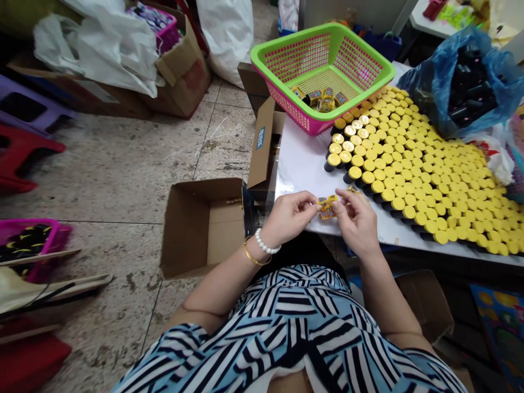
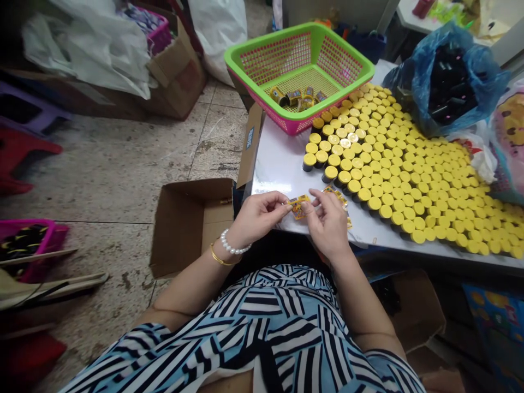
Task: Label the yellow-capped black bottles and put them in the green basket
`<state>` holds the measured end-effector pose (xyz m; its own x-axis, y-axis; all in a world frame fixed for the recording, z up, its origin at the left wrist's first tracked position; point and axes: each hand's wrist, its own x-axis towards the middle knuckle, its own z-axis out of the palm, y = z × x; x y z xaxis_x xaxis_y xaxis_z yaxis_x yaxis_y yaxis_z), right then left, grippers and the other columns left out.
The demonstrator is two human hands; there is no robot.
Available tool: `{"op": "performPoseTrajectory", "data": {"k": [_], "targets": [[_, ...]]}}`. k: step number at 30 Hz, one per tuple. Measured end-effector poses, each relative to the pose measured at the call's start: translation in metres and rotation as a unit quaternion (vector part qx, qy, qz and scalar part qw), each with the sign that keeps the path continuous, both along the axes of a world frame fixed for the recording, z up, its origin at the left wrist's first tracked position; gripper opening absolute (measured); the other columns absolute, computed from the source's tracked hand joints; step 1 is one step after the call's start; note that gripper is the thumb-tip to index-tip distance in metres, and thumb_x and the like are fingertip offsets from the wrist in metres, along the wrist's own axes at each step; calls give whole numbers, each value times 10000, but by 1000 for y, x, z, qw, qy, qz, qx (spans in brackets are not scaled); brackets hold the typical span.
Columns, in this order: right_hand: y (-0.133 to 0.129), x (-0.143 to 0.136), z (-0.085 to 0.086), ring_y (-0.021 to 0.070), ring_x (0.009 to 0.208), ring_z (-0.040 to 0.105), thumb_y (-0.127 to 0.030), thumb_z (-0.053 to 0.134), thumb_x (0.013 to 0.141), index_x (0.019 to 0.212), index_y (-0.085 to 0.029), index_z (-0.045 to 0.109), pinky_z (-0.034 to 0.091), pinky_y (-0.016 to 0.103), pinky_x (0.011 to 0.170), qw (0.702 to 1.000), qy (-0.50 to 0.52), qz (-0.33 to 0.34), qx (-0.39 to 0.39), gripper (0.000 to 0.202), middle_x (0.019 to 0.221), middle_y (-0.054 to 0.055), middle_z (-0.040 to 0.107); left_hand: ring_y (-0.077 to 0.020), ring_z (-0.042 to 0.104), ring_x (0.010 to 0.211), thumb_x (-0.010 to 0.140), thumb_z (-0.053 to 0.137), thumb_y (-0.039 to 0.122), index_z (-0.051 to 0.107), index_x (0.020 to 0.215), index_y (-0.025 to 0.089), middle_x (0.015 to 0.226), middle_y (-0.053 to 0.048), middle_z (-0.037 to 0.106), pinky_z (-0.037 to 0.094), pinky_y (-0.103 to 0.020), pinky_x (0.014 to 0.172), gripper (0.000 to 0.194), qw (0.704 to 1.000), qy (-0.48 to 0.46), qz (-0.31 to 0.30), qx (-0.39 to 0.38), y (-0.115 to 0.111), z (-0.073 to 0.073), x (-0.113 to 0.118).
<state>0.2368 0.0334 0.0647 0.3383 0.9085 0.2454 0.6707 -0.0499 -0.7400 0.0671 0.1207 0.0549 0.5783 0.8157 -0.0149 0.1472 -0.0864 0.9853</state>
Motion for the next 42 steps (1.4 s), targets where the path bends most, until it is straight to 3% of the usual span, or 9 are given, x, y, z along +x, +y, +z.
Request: {"op": "performPoseTrajectory", "data": {"k": [4, 7, 11, 18, 25, 29, 33, 38, 42], "targets": [[2, -12, 0, 120, 593, 497, -437, 626, 976, 762, -198, 637, 413, 254, 572, 988, 150, 23, -1, 321, 650, -27, 565, -76, 463, 480, 884, 712, 354, 686, 848, 161, 586, 36, 554, 350, -191, 450, 198, 997, -44, 38, -49, -6, 12, -9], [2, -26, -8, 111, 544, 448, -477, 598, 992, 711, -202, 599, 376, 254, 536, 981, 192, -20, 27, 393, 585, -39, 518, -62, 466, 448, 902, 720, 363, 679, 867, 163, 576, 40, 569, 360, -182, 434, 206, 990, -64, 115, -50, -22, 19, -16], [1, -38, -18, 121, 531, 458, -507, 584, 997, 717, -209, 612, 372, 264, 523, 968, 247, -36, 36, 410, 560, -38, 512, -60, 482, 411, 930, 700, 410, 736, 899, 159, 572, 24, 615, 366, -182, 398, 255, 987, -65, 135, -60, -45, 25, -23], [0, -41, -17, 114, 547, 454, -484, 595, 998, 646, -208, 580, 374, 269, 541, 971, 231, -23, 50, 447, 587, -33, 515, -115, 651, 608, 930, 708, 349, 816, 1004, 187, 783, -50, 760, 526, -222, 560, 208, 981, -44, 172, 80, -52, 19, -21], [-7, -43, -20, 116, 560, 459, -475, 587, 1004, 632, -200, 578, 373, 269, 547, 976, 209, -27, 48, 462, 586, -28, 519, -94, 583, 552, 908, 724, 400, 780, 896, 166, 699, -18, 714, 478, -200, 508, 241, 983, -39, 178, 2, -44, 8, -23], [-6, -45, -22, 120, 561, 474, -465, 586, 1006, 641, -201, 586, 383, 272, 556, 979, 195, -29, 54, 451, 589, -26, 531, -96, 571, 570, 912, 726, 383, 791, 904, 177, 734, -24, 701, 464, -209, 514, 216, 983, -32, 178, 39, -47, 10, -30], [-5, -45, -25, 125, 545, 462, -482, 576, 1006, 634, -204, 581, 377, 274, 538, 980, 191, -40, 46, 465, 561, -30, 506, -95, 572, 602, 920, 722, 336, 782, 999, 192, 825, -35, 689, 475, -218, 543, 176, 968, -45, 229, 94, -50, 16, -34], [-5, -46, -30, 143, 600, 524, -471, 573, 1009, 678, -202, 631, 415, 278, 566, 981, 183, -25, 54, 430, 603, -13, 551, -151, 650, 750, 927, 712, 286, 813, 977, 215, 850, -60, 722, 537, -273, 666, 133, 964, -42, 194, 174, -48, 14, -31], [-5, -48, -30, 145, 655, 542, -401, 543, 1030, 703, -205, 607, 441, 290, 635, 989, 127, 19, 71, 386, 670, -6, 571, -119, 586, 656, 883, 765, 289, 816, 1041, 217, 850, -51, 696, 492, -261, 597, 181, 965, -22, 172, 194, -46, 1, -26]]}}
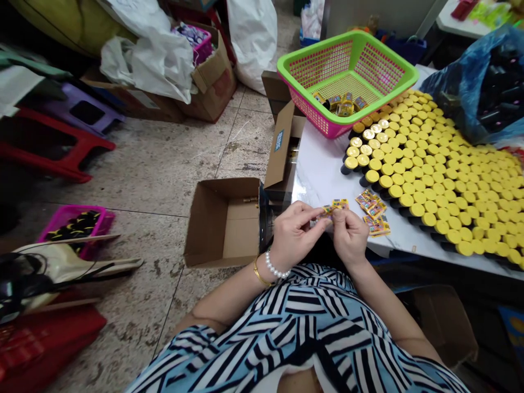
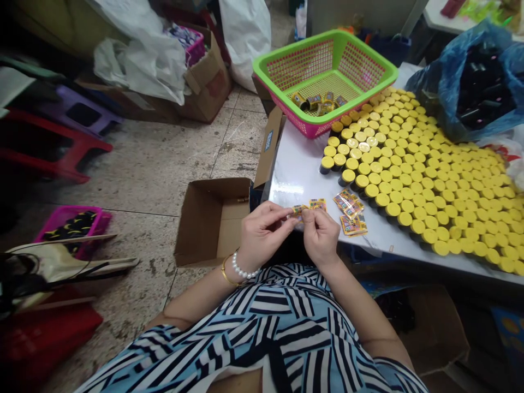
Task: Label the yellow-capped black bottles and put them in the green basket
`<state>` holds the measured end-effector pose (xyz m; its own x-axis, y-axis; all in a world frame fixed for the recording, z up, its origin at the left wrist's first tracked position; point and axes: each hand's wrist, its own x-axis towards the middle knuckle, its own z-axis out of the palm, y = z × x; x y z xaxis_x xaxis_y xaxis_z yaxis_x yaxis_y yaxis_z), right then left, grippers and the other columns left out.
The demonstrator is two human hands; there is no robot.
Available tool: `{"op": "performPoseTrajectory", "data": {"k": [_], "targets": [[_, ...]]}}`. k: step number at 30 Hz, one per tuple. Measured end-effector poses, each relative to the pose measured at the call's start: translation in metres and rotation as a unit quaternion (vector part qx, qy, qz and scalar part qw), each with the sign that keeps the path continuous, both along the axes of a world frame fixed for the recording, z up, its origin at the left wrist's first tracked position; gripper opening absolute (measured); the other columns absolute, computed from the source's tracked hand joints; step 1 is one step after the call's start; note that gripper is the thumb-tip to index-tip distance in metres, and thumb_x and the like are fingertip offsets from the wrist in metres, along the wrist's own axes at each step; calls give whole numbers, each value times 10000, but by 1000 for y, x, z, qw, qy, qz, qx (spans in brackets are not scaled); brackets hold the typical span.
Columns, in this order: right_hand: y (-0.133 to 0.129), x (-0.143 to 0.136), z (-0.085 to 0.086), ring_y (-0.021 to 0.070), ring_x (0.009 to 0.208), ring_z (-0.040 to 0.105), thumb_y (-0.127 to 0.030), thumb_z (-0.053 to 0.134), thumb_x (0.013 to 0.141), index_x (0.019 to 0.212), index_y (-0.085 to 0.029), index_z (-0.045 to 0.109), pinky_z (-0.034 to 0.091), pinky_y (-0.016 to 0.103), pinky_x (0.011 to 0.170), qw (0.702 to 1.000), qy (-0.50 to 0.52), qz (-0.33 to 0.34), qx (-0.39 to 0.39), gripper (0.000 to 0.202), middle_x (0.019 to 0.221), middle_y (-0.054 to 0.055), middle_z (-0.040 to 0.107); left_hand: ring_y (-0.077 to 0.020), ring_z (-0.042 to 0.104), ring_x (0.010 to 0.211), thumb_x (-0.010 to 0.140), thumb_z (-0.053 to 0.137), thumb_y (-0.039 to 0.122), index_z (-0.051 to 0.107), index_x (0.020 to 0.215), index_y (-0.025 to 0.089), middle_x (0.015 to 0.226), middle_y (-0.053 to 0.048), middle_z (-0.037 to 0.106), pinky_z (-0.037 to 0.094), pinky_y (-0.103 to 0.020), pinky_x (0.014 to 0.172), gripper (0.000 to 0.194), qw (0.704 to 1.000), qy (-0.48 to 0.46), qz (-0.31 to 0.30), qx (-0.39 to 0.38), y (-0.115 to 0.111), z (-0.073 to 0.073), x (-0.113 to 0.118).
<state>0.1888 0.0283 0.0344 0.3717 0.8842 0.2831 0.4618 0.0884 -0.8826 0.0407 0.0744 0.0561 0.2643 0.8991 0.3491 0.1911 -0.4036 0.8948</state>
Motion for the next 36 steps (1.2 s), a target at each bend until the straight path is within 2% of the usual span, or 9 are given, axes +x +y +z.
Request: {"op": "performPoseTrajectory", "data": {"k": [7, 14, 18, 21, 23, 25, 27, 30, 36], "targets": [[3, 5, 15, 163, 728, 552, -363, 562, 1010, 813, -218, 601, 465, 303, 670, 997, -67, 47, -2, 248, 786, 14, 571, -157, 679, 812, 847, 804, 285, 824, 862, 193, 877, -67, 735, 548, -274, 728, 96, 993, -56, -8, -107, 11, -4, -8], [8, -1, 20, 152, 694, 532, -269, 552, 1009, 779, -211, 602, 414, 292, 661, 974, -222, 44, 27, 243, 728, 8, 562, -115, 564, 692, 785, 855, 327, 840, 916, 214, 893, -47, 664, 439, -237, 567, 173, 998, -20, 40, -52, 17, 2, -11], [15, 11, 34, 159, 747, 585, -286, 547, 1024, 860, -208, 657, 437, 292, 707, 959, -264, 96, 16, 213, 780, 23, 632, -124, 600, 682, 812, 828, 357, 819, 872, 173, 846, -56, 716, 477, -238, 606, 193, 988, -58, 18, -144, 18, 2, -15], [27, 42, 51, 209, 880, 598, -391, 639, 982, 975, -198, 692, 450, 342, 831, 939, -342, 23, 32, 201, 894, 63, 683, -74, 494, 500, 826, 815, 407, 794, 904, 147, 644, -12, 656, 362, -194, 469, 272, 952, -100, -28, -288, 21, 1, -20], [38, 66, 59, 274, 1002, 562, -441, 658, 958, 1034, -182, 696, 418, 415, 921, 898, -432, -79, 24, 273, 1015, 113, 700, -38, 424, 425, 809, 829, 413, 761, 884, 127, 642, -11, 662, 274, -175, 409, 304, 912, -151, -76, -373, 25, -1, -20], [49, 82, 61, 318, 1054, 515, -440, 668, 939, 1024, -163, 695, 383, 458, 933, 850, -510, -135, -20, 291, 1068, 146, 692, -15, 423, 419, 775, 859, 388, 752, 891, 108, 761, -51, 724, 258, -162, 393, 321, 876, -196, -113, -425, 31, -3, -17], [59, 89, 57, 330, 1043, 489, -404, 678, 917, 971, -146, 685, 367, 455, 894, 815, -557, -145, -71, 264, 1037, 161, 679, -4, 426, 426, 737, 890, 364, 764, 903, 89, 776, -63, 729, 266, -149, 389, 345, 853, -219, -133, -456, 37, -4, -13], [65, 88, 48, 321, 1006, 474, -325, 638, 917, 954, -133, 662, 348, 431, 837, 792, -585, -139, -105, 197, 984, 165, 660, -4, 435, 427, 699, 919, 360, 758, 859, 60, 677, -38, 680, 258, -129, 372, 376, 825, -243, -140, -491, 48, -1, -9], [58, 82, 46, 312, 971, 471, -243, 572, 917, 1046, -129, 641, 342, 427, 818, 799, -585, -107, -92, 186, 988, 166, 640, 5, 439, 387, 667, 926, 243, 697, 854, 76, 748, -32, 704, 216, -116, 314, 339, 773, -317, -139, -531, 64, 9, -1]]}}
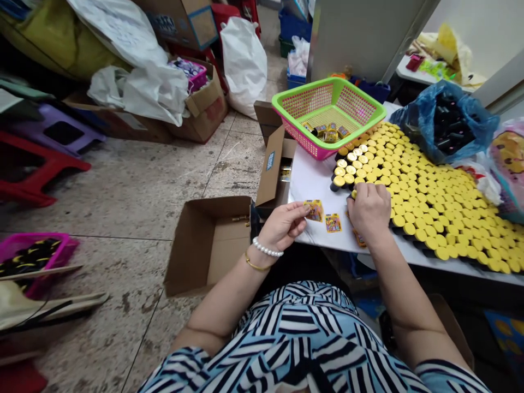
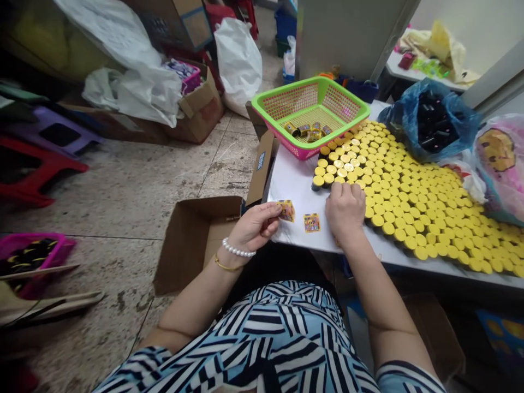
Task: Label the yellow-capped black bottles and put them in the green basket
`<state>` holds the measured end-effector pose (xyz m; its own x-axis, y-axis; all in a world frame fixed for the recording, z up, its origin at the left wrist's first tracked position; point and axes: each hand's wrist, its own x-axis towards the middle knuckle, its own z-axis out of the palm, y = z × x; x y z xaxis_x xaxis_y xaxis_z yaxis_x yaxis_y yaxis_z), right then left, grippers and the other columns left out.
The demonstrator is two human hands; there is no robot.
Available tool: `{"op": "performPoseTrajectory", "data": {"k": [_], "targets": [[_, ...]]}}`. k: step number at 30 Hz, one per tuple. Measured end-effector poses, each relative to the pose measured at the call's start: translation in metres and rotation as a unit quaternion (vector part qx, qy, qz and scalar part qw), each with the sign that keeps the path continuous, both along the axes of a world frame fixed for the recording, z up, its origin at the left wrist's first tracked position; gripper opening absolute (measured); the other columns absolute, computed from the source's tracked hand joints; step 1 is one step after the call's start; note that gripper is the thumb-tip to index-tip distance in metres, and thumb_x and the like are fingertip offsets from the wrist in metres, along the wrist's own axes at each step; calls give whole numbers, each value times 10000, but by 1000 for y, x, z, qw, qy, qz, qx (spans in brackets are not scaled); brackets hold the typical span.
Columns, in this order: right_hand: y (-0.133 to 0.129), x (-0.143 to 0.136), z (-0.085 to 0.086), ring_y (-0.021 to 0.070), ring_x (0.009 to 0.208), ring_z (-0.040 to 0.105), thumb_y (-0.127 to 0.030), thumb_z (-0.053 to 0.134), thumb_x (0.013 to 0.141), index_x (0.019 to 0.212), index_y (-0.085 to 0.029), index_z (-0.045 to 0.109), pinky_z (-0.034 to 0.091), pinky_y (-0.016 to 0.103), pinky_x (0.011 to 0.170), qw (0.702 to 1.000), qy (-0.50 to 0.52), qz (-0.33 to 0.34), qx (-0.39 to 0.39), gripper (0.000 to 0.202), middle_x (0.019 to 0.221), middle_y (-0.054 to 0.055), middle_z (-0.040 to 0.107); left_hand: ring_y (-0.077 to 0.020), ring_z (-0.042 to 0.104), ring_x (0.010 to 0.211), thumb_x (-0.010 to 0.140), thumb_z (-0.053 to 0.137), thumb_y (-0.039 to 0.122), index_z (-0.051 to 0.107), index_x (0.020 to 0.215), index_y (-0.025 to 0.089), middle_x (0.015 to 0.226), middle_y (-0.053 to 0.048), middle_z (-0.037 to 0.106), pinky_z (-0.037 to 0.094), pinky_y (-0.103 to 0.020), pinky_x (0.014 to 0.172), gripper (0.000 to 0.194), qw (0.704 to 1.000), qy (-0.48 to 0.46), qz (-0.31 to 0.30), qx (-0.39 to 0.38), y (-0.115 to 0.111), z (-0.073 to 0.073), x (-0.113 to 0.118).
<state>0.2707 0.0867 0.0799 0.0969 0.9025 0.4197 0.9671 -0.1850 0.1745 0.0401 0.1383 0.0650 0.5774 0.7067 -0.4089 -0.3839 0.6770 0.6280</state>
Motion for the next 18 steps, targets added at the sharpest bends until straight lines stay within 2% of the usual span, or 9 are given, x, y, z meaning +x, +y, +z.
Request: {"op": "performPoseTrajectory", "data": {"k": [4, 9, 11, 13, 14, 15, 18], "targets": [[-1, 2, 4, 316, 1020, 472, -249, 567, 917, 1082, -139, 637, 356, 433, 837, 999, 24, 24, -10, 211, 1132, 179, 622, -1, 457, 391, 697, 886, 161, 709, 898, 69, 737, -32, 714, 246, -109, 318, 282, 1000, -12, -2, -27, 4, 3, 8], [3, 6, 5, 313, 974, 483, -212, 553, 913, 1028, -146, 655, 383, 457, 830, 999, 42, 17, -30, 168, 1015, 168, 633, 10, 461, 446, 753, 834, 160, 755, 917, 34, 922, -141, 781, 258, -92, 344, 222, 998, -37, -40, -14, 6, 2, 11], [0, 6, 6, 314, 986, 507, -225, 588, 899, 1038, -143, 664, 414, 480, 865, 995, 91, 32, -8, 178, 1008, 162, 633, 15, 452, 455, 757, 833, 168, 765, 931, 30, 966, -158, 783, 235, -87, 345, 232, 998, -46, -48, -15, 7, 2, 10], [-7, 5, 10, 293, 987, 553, -273, 652, 888, 1119, -158, 669, 460, 479, 898, 973, 219, 67, 41, 259, 1041, 138, 641, 20, 437, 453, 752, 846, 185, 769, 945, 29, 952, -148, 780, 214, -82, 344, 260, 997, -55, -51, -18, 8, 1, 10], [-12, 3, 13, 274, 980, 581, -306, 687, 882, 1175, -179, 665, 488, 465, 903, 943, 314, 92, 65, 319, 1066, 120, 649, 23, 430, 450, 748, 854, 195, 770, 953, 27, 938, -140, 776, 209, -81, 344, 278, 997, -60, -54, -19, 8, 1, 10], [-17, 1, 15, 256, 976, 610, -342, 713, 880, 1222, -209, 660, 515, 447, 904, 896, 421, 119, 83, 371, 1095, 102, 661, 25, 425, 446, 743, 861, 203, 769, 955, 24, 919, -131, 771, 211, -80, 345, 293, 996, -65, -56, -19, 8, 0, 10], [-29, -9, 16, 221, 981, 675, -433, 775, 854, 1217, -283, 697, 572, 403, 906, 702, 683, 177, 95, 401, 1130, 56, 704, 23, 429, 430, 716, 884, 200, 754, 914, 28, 845, -93, 749, 220, -80, 339, 292, 996, -73, -53, -29, 7, -2, 14]]}}
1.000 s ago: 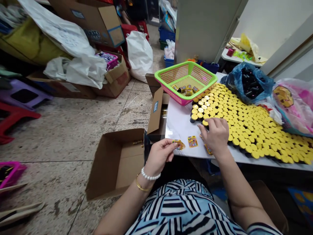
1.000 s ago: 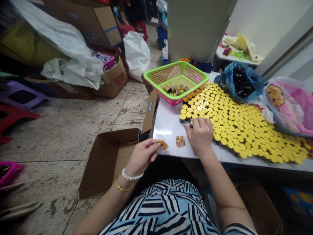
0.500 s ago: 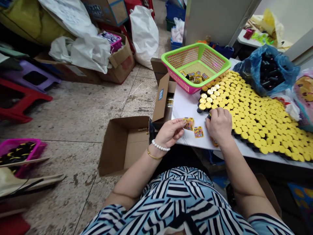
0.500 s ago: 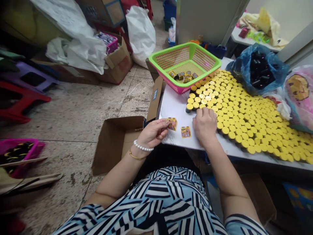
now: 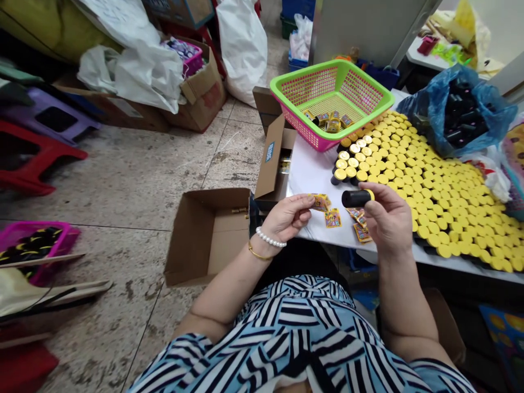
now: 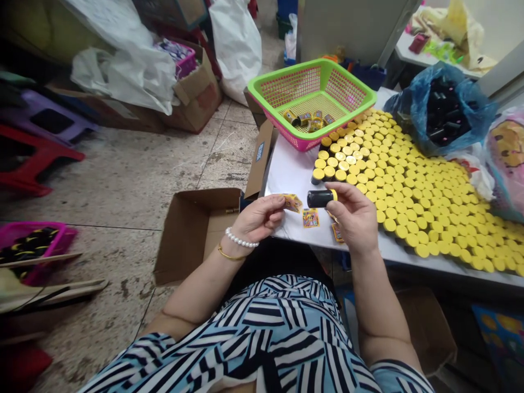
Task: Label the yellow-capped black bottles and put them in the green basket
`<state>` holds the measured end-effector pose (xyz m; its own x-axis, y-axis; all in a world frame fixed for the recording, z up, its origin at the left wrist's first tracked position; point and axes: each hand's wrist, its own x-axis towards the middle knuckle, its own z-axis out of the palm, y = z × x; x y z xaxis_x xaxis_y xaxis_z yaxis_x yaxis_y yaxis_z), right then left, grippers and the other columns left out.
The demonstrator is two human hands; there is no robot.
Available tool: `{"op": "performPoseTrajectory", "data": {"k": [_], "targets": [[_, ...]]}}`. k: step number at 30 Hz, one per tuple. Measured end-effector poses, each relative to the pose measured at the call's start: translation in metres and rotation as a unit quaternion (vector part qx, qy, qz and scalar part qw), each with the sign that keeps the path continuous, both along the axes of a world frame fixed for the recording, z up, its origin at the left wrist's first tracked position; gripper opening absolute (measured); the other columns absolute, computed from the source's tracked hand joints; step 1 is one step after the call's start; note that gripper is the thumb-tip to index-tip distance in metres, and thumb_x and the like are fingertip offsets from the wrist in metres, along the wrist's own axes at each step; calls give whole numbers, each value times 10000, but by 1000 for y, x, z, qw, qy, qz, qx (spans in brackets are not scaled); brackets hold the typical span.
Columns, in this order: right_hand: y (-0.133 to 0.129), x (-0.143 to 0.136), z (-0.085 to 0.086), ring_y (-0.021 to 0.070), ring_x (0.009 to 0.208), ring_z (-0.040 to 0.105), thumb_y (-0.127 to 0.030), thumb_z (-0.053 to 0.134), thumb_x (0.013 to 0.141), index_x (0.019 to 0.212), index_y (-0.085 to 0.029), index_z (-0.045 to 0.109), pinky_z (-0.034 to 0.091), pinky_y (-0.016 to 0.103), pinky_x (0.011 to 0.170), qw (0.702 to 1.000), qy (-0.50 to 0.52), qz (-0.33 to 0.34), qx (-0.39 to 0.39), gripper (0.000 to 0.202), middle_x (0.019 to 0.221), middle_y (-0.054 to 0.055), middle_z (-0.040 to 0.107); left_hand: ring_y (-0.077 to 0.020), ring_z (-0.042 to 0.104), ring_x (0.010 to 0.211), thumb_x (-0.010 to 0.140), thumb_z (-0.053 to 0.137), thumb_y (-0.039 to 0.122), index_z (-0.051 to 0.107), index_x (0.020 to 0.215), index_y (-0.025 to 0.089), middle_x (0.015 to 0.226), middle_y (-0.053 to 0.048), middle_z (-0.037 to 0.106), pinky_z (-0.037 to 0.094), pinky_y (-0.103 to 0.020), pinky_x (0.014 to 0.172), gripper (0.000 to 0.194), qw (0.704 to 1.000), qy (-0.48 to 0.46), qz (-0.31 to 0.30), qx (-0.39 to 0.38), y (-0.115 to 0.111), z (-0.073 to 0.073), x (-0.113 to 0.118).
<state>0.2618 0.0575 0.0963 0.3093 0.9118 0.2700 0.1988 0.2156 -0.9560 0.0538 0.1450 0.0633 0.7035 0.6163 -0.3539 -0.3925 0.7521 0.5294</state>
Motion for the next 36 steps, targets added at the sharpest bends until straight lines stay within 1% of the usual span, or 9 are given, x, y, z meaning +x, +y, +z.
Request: {"op": "performPoseTrajectory", "data": {"k": [2, 6, 9, 13, 19, 21, 25, 29, 36], "targets": [[-3, -7, -5, 209, 976, 692, -441, 823, 814, 1129, -277, 745, 586, 385, 919, 994, 109, 27, -10, 363, 1101, 45, 726, 15, 446, 423, 702, 891, 179, 733, 871, 43, 780, -58, 720, 228, -80, 335, 269, 1000, -4, 8, -12, -1, 0, 3], [-1, -16, -17, 159, 896, 694, -364, 863, 788, 1079, -265, 763, 600, 321, 870, 987, 154, 24, -49, 324, 1028, 23, 725, 12, 452, 419, 703, 889, 164, 702, 852, 55, 729, -18, 672, 249, -77, 333, 263, 999, -30, 6, -22, -2, 1, 7], [-3, -20, -17, 154, 881, 698, -334, 841, 815, 1096, -259, 739, 614, 327, 869, 993, 109, 2, -50, 308, 1015, 18, 693, 19, 434, 414, 715, 878, 165, 699, 862, 55, 738, -15, 669, 238, -73, 326, 257, 999, -38, 1, -26, -2, 1, 9], [-10, -29, -4, 206, 1000, 697, -322, 800, 845, 1086, -241, 715, 623, 391, 929, 998, -46, -28, -11, 269, 1093, 53, 636, 19, 441, 423, 734, 860, 153, 705, 881, 47, 730, -13, 663, 259, -74, 338, 238, 999, -25, 13, -25, -4, 2, 11], [-13, -39, 3, 154, 816, 626, -329, 726, 896, 1059, -238, 670, 599, 275, 627, 968, -221, -119, 10, 195, 1031, 49, 587, 19, 418, 404, 757, 854, 179, 701, 859, 51, 742, -25, 683, 247, -92, 333, 224, 1000, -9, 14, -13, -6, -1, 15], [-13, -39, 3, 152, 810, 619, -327, 722, 900, 1052, -234, 659, 590, 267, 613, 965, -238, -108, 9, 189, 1017, 47, 583, 24, 413, 400, 769, 845, 177, 700, 861, 55, 752, -24, 687, 236, -87, 330, 210, 1000, -11, 10, -18, -5, -3, 15], [-17, -41, 5, 173, 883, 642, -299, 736, 887, 1064, -234, 669, 631, 311, 721, 971, -235, -52, 5, 200, 1028, 47, 584, 23, 424, 408, 787, 820, 158, 705, 888, 61, 743, -18, 680, 223, -73, 333, 182, 999, -20, 6, -32, -3, -4, 13], [-18, -44, 4, 190, 918, 635, -277, 735, 884, 1103, -231, 683, 633, 329, 733, 965, -252, -67, 23, 230, 1048, 59, 574, 28, 407, 407, 766, 834, 172, 718, 902, 64, 764, -22, 690, 230, -81, 338, 209, 1000, -19, 1, -18, -6, -1, 12], [-16, -42, -13, 209, 992, 621, -310, 782, 860, 1117, -259, 690, 613, 323, 714, 976, -191, -89, 52, 278, 1082, 64, 560, -16, 427, 457, 715, 908, 353, 768, 981, 86, 591, 26, 572, 228, -117, 383, 402, 986, 101, 90, 94, -26, 4, 7]]}}
